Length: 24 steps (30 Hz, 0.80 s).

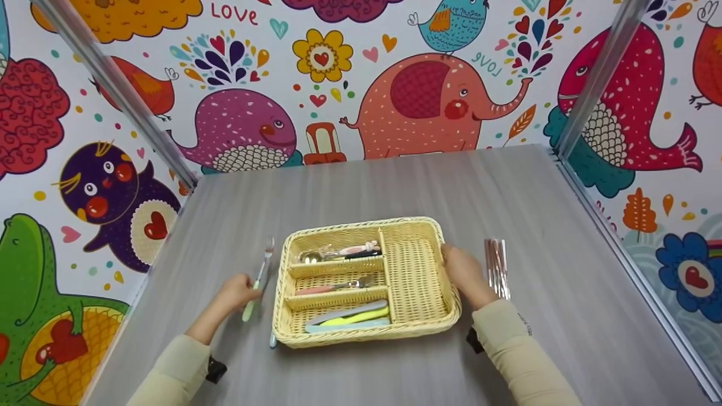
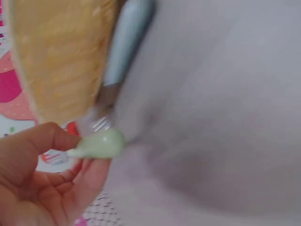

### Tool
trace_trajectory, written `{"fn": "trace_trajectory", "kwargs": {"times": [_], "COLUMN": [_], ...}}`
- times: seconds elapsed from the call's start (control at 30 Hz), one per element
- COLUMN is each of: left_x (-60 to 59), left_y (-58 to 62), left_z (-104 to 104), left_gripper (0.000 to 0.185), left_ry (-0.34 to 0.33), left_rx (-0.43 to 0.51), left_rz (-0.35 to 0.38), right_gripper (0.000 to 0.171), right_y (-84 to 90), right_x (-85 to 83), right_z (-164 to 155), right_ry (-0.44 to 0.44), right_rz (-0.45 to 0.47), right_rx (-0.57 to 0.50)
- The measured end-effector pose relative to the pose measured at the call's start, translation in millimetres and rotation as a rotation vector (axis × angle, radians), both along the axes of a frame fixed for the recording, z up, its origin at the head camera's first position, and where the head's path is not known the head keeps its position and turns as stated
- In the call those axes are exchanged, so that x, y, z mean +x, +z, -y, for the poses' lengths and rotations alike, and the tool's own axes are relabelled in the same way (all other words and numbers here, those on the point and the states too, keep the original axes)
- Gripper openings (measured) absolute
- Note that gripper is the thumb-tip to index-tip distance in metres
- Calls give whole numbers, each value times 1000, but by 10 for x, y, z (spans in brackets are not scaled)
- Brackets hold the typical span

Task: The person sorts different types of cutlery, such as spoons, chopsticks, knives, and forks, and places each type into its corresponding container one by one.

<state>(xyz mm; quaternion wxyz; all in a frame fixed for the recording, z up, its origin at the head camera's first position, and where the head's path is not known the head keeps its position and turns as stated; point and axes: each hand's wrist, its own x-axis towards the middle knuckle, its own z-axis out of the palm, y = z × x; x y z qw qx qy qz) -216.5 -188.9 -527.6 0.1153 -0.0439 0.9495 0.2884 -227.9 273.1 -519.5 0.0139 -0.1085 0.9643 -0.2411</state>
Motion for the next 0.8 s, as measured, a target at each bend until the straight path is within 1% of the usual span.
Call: {"fn": "trace_trajectory", "kwargs": {"times": [0.1, 0.17, 0.2, 0.3, 0.43, 0.47, 0.53, 0.63, 0.73, 0.8], "left_x": [-92, -138, -157, -198, -249, -262, -281, -312, -343, -355], "left_y": [163, 273, 328, 466, 585, 605, 642, 659, 627, 594], "left_z": [-23, -62, -93, -206, -398, -444, -537, -662, -780, -852], "left_gripper": [26, 24, 21, 14, 5, 5, 8, 11, 11, 10], "left_ry": [-24, -49, -64, -115, -202, -231, -292, -418, -558, -645], "left_rx": [-24, -51, -66, -103, -160, -174, -193, -235, -290, -334], "left_rz": [-85, -127, -148, -210, -272, -289, -298, -360, -417, -424], "right_gripper": [40, 40, 40, 38, 37, 36, 35, 32, 34, 35], "right_y": [10, 13, 11, 10, 3, 2, -4, -12, -17, -19], "right_x": [5, 5, 5, 1, -1, -2, -3, -8, -12, -14], "right_z": [3, 6, 6, 4, 6, 8, 11, 8, 3, 1], "right_ry": [-19, -23, -22, -7, -6, -6, -4, 5, 6, 5], "right_rz": [48, 64, 63, 21, 1, -2, -16, -39, -50, -54], "right_rx": [-7, -15, -20, -16, -9, -8, -3, -1, 1, -2]}}
